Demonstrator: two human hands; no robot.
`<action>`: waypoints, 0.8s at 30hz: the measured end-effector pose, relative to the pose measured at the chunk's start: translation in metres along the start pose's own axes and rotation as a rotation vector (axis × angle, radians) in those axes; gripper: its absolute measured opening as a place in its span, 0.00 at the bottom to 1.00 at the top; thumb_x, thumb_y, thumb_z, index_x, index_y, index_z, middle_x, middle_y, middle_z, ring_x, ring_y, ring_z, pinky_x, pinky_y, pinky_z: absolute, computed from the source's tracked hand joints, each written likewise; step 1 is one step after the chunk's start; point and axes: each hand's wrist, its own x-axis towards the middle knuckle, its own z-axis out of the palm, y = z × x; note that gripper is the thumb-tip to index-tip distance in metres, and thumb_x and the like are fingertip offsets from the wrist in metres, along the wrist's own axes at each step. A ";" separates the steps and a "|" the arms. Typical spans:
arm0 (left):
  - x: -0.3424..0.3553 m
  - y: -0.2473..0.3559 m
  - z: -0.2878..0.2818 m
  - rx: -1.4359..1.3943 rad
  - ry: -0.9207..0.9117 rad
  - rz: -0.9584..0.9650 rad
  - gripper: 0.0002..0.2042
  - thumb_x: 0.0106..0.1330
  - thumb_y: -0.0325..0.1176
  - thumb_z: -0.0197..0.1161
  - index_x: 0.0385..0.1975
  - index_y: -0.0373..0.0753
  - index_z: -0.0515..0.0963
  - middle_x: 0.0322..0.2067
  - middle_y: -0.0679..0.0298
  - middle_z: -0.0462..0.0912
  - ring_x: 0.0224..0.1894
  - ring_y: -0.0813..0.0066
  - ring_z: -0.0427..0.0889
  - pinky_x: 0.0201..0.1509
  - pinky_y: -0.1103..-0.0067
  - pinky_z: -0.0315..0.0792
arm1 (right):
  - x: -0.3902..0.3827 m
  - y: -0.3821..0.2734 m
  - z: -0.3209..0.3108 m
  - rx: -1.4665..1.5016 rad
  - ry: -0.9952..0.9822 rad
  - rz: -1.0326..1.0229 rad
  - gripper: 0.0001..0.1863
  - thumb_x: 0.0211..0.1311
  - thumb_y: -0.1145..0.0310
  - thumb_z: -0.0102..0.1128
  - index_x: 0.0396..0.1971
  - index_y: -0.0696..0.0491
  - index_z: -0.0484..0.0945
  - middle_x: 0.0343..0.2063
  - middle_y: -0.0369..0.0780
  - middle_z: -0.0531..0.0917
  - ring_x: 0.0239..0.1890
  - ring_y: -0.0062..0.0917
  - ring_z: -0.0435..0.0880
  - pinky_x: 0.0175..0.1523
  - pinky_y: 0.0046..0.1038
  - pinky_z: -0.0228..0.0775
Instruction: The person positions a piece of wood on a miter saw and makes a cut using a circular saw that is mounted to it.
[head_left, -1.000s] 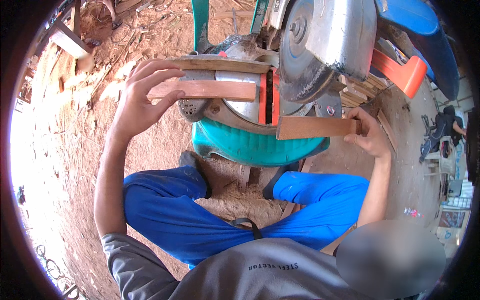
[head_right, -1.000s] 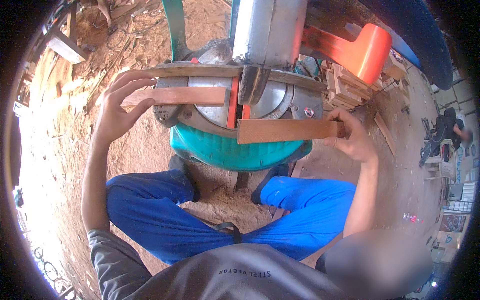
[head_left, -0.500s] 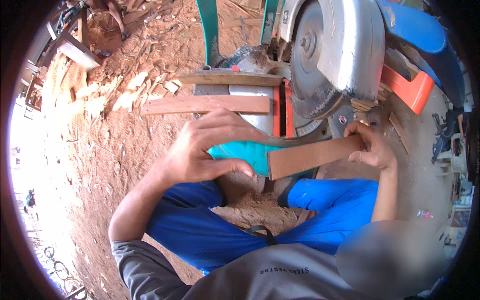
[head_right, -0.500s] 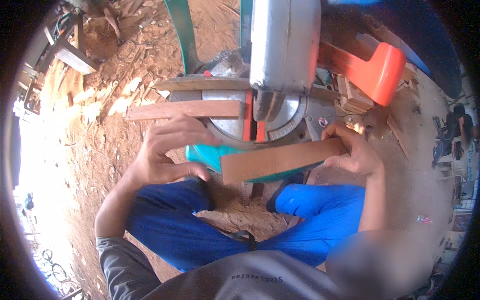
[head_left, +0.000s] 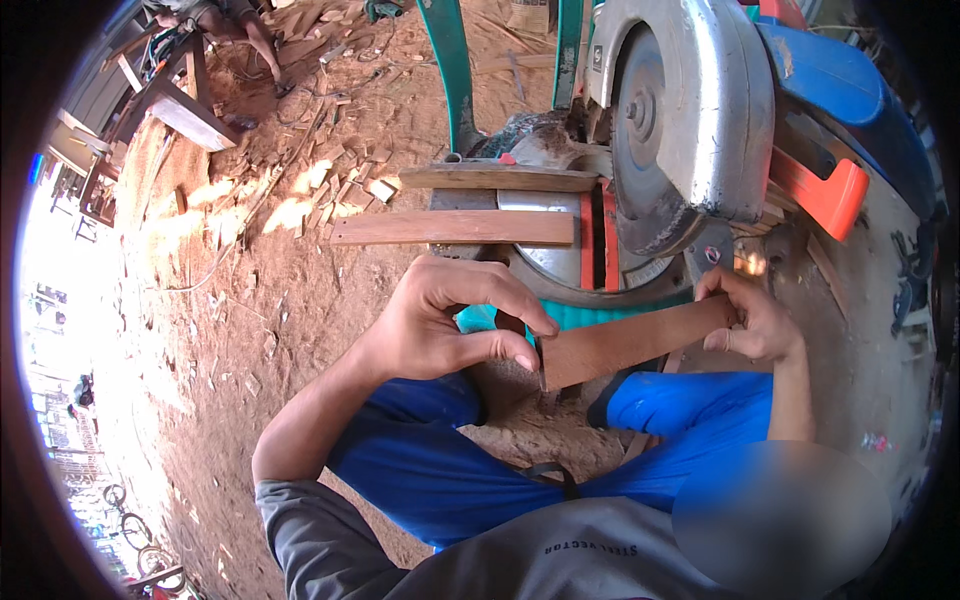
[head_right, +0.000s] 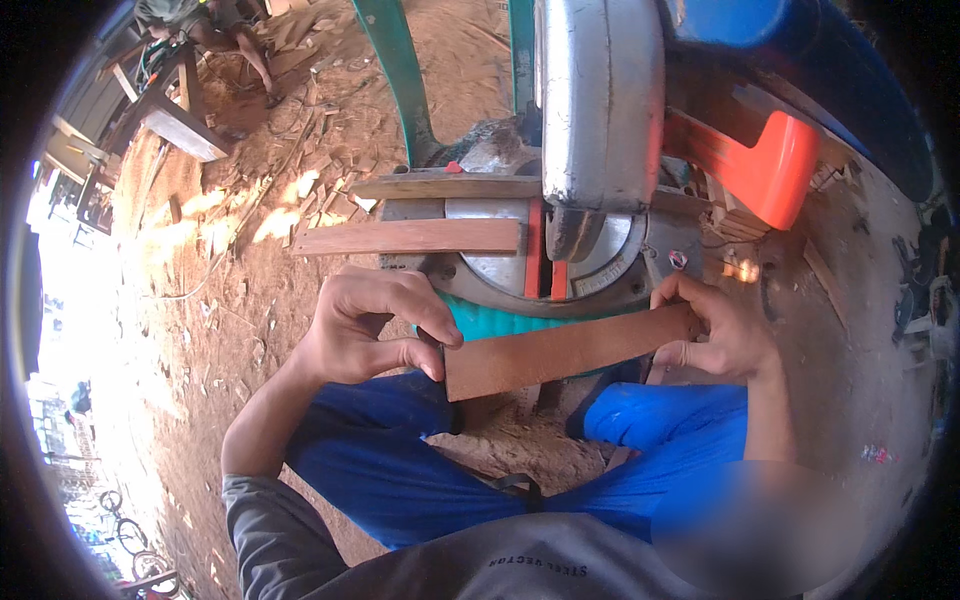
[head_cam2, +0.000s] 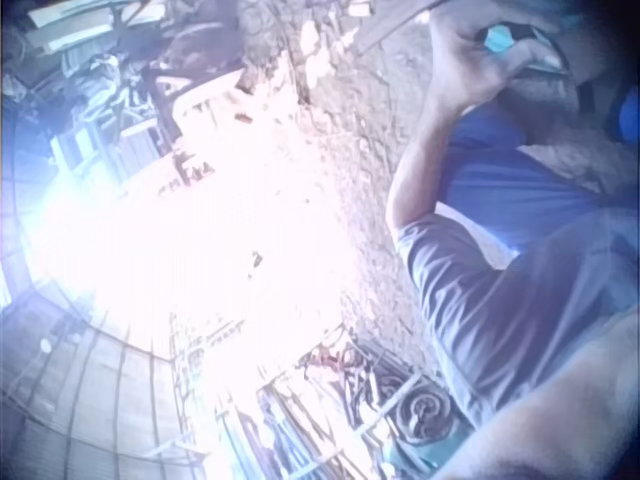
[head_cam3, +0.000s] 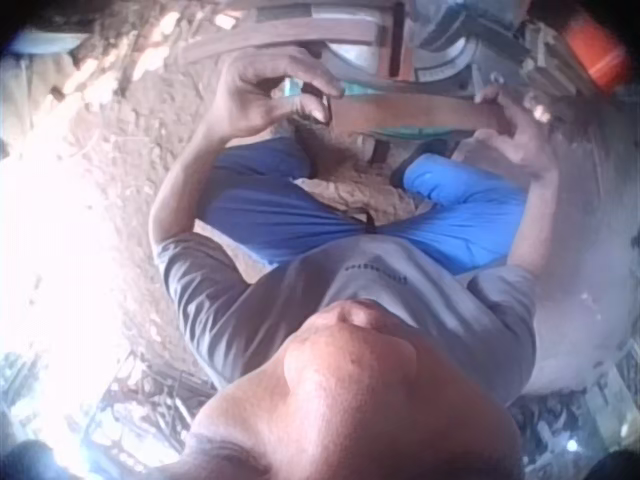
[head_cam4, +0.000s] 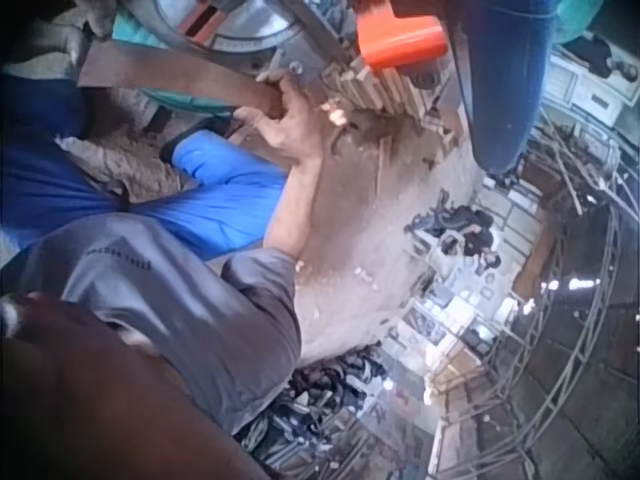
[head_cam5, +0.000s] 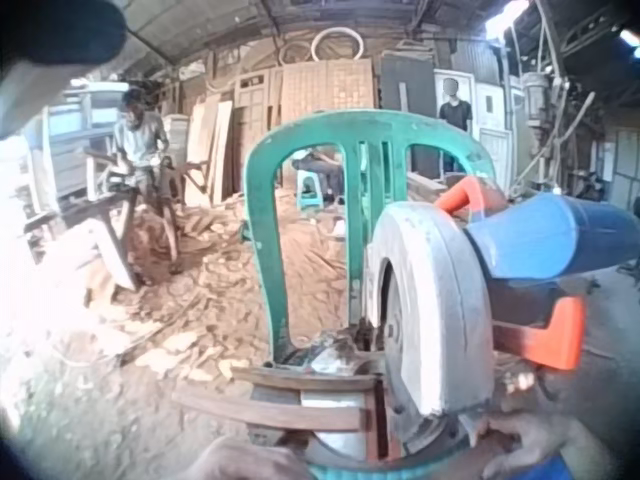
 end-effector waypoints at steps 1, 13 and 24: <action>0.000 0.001 0.001 -0.054 -0.001 -0.019 0.13 0.54 0.30 0.82 0.38 0.36 0.88 0.36 0.61 0.91 0.40 0.69 0.89 0.46 0.74 0.80 | 0.001 0.001 0.002 0.002 -0.003 -0.002 0.30 0.52 0.61 0.83 0.49 0.52 0.73 0.37 0.30 0.75 0.40 0.12 0.74 0.42 0.20 0.69; -0.004 0.007 0.007 -0.610 0.021 -0.315 0.14 0.57 0.29 0.82 0.39 0.33 0.86 0.40 0.57 0.87 0.46 0.69 0.84 0.53 0.71 0.76 | 0.002 0.002 0.009 0.089 -0.057 -0.010 0.28 0.56 0.63 0.80 0.49 0.51 0.71 0.37 0.29 0.75 0.40 0.12 0.73 0.45 0.20 0.66; -0.002 0.002 0.011 -0.397 0.094 -0.089 0.32 0.51 0.27 0.85 0.57 0.32 0.78 0.55 0.60 0.83 0.58 0.76 0.81 0.66 0.72 0.74 | 0.009 -0.015 0.051 -0.012 -0.100 -0.095 0.29 0.62 0.57 0.77 0.54 0.52 0.70 0.35 0.33 0.78 0.38 0.16 0.76 0.43 0.25 0.69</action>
